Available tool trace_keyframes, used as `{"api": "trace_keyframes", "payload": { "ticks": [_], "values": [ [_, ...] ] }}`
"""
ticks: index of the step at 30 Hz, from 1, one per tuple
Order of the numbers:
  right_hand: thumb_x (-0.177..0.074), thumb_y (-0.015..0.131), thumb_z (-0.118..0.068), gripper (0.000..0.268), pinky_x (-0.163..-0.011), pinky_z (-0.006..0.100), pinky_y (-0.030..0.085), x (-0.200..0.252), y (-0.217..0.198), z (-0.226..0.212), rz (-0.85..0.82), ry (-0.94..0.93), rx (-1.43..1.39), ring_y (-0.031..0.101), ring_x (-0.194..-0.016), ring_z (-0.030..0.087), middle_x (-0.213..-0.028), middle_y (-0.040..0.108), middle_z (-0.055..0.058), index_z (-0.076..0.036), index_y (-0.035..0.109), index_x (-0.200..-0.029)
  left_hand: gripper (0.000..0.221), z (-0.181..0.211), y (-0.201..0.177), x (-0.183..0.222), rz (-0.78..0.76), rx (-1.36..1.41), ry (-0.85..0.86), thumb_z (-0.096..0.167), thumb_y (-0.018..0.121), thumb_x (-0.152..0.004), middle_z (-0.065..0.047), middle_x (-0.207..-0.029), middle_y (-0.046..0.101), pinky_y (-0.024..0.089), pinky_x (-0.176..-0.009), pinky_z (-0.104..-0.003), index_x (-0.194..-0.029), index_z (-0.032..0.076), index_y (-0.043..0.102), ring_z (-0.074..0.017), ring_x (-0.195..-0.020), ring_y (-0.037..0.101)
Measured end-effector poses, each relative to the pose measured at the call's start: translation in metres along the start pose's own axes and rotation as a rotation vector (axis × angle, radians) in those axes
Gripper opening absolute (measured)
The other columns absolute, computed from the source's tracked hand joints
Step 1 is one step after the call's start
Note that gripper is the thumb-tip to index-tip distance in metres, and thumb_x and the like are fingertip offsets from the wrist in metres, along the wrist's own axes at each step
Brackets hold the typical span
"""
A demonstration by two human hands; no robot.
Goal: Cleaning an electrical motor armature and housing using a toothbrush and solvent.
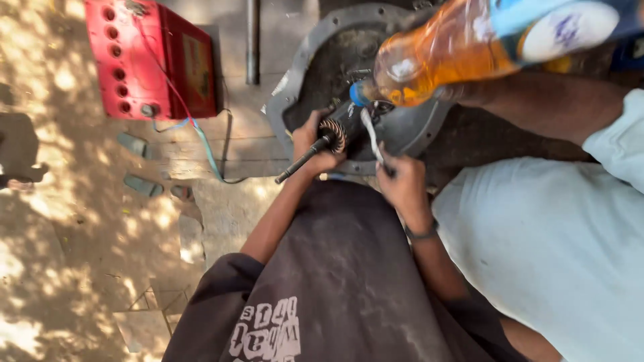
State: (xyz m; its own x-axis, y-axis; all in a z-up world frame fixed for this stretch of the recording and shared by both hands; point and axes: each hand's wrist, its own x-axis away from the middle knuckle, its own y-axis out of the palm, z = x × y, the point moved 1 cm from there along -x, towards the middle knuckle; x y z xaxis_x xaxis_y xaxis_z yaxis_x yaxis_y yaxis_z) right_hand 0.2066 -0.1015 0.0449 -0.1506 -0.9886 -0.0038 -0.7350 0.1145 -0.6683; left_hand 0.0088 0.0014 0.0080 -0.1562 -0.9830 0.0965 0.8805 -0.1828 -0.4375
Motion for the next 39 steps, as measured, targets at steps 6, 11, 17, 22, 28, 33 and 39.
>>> {"api": "trace_keyframes", "payload": {
  "ticks": [6, 11, 17, 22, 28, 33, 39],
  "values": [
    [-0.085, 0.072, -0.004, 0.041, -0.056, 0.040, 0.050, 0.001, 0.000, -0.012, -0.058, -0.058, 0.013, 0.065, -0.057, 0.031, -0.073, 0.064, 0.020, -0.005, 0.073, -0.126, 0.074, -0.012, 0.000, 0.004, 0.002, 0.091, 0.113, 0.027, 0.087, -0.061, -0.017, -0.099, 0.076, 0.062, -0.084, -0.039, -0.125, 0.005, 0.057, -0.0303, -0.095, 0.078],
    [-0.081, 0.071, -0.006, 0.047, -0.070, 0.055, 0.044, -0.007, -0.002, -0.023, 0.011, -0.223, 0.071, 0.066, -0.065, 0.034, -0.074, 0.065, 0.018, -0.005, 0.070, -0.127, 0.076, -0.020, 0.004, 0.004, -0.003, 0.024, 0.147, 0.024, 0.085, -0.057, -0.018, -0.104, 0.074, 0.060, -0.086, -0.039, -0.126, 0.005, 0.060, -0.0332, -0.096, 0.076],
    [-0.085, 0.074, -0.006, 0.034, -0.058, 0.041, 0.051, -0.018, -0.010, 0.004, -0.176, -0.077, 0.016, 0.066, -0.059, 0.029, -0.072, 0.063, 0.020, -0.001, 0.073, -0.120, 0.073, -0.010, -0.002, 0.005, -0.035, 0.012, 0.252, 0.016, 0.084, -0.063, -0.019, -0.121, 0.072, 0.060, -0.094, -0.041, -0.131, 0.007, 0.060, -0.0378, -0.110, 0.074],
    [-0.085, 0.070, -0.005, 0.036, -0.054, 0.039, 0.052, -0.024, -0.017, 0.038, -0.322, 0.039, -0.022, 0.068, -0.053, 0.026, -0.072, 0.071, 0.018, -0.003, 0.075, -0.120, 0.095, -0.002, -0.007, 0.008, -0.087, 0.036, 0.390, 0.022, 0.092, -0.059, -0.022, -0.129, 0.067, 0.057, -0.100, -0.043, -0.142, 0.005, 0.051, -0.0412, -0.116, 0.069],
    [-0.087, 0.070, -0.006, 0.033, -0.061, 0.037, 0.059, -0.030, -0.035, -0.003, -0.416, 0.138, -0.062, 0.074, -0.061, 0.028, -0.085, 0.073, 0.018, -0.005, 0.073, -0.120, 0.119, 0.009, -0.018, 0.003, -0.186, 0.046, 0.334, 0.030, 0.097, -0.060, -0.027, -0.136, 0.062, 0.053, -0.104, -0.046, -0.155, 0.003, 0.031, -0.0455, -0.124, 0.062],
    [-0.079, 0.072, -0.003, 0.041, -0.070, 0.038, 0.056, -0.027, -0.025, 0.006, -0.284, -0.298, -0.096, 0.071, -0.077, 0.033, -0.090, 0.071, 0.023, -0.001, 0.074, -0.119, 0.116, -0.014, -0.003, 0.009, -0.170, 0.112, 0.227, 0.027, 0.090, -0.071, -0.023, -0.141, 0.064, 0.056, -0.109, -0.045, -0.161, 0.004, 0.021, -0.0414, -0.128, 0.066],
    [-0.080, 0.072, -0.008, 0.017, -0.065, 0.039, 0.053, -0.024, -0.020, 0.014, -0.212, -0.189, -0.025, 0.070, -0.067, 0.028, -0.076, 0.072, 0.015, -0.004, 0.078, -0.095, 0.121, -0.034, 0.003, 0.007, -0.073, 0.060, 0.410, 0.019, 0.089, -0.053, -0.034, -0.137, 0.047, 0.050, -0.105, -0.048, -0.148, 0.004, 0.016, -0.0500, -0.123, 0.058]
  ]
}}
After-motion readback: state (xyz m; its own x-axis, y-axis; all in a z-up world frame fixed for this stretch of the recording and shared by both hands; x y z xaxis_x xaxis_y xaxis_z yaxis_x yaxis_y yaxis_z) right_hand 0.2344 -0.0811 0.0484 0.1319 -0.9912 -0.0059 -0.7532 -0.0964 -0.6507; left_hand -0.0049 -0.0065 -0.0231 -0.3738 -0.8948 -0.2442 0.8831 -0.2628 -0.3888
